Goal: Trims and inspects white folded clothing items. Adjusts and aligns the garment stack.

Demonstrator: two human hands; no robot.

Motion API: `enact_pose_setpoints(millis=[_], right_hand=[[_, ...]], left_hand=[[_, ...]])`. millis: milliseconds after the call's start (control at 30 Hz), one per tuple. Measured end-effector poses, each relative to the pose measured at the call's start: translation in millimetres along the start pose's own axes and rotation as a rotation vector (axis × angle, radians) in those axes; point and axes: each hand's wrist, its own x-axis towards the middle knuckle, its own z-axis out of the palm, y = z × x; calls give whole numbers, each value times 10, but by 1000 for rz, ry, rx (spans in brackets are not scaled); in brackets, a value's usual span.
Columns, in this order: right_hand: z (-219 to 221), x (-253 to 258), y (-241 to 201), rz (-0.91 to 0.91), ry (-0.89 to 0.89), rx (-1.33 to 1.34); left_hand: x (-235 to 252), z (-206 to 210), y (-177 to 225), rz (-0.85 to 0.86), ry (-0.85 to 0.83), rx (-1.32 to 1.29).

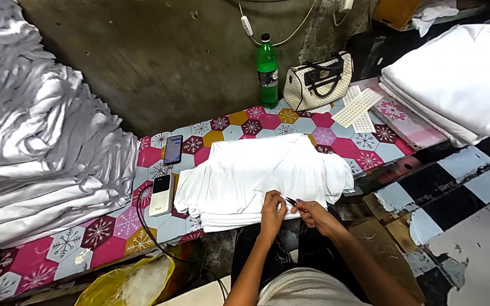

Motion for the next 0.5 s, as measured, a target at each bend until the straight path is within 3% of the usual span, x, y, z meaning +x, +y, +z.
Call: enact_pose_setpoints(millis=[500], right_hand=[[-2, 68, 115, -9, 60, 5]], left_hand=[[-59, -34, -51, 51, -58, 99]])
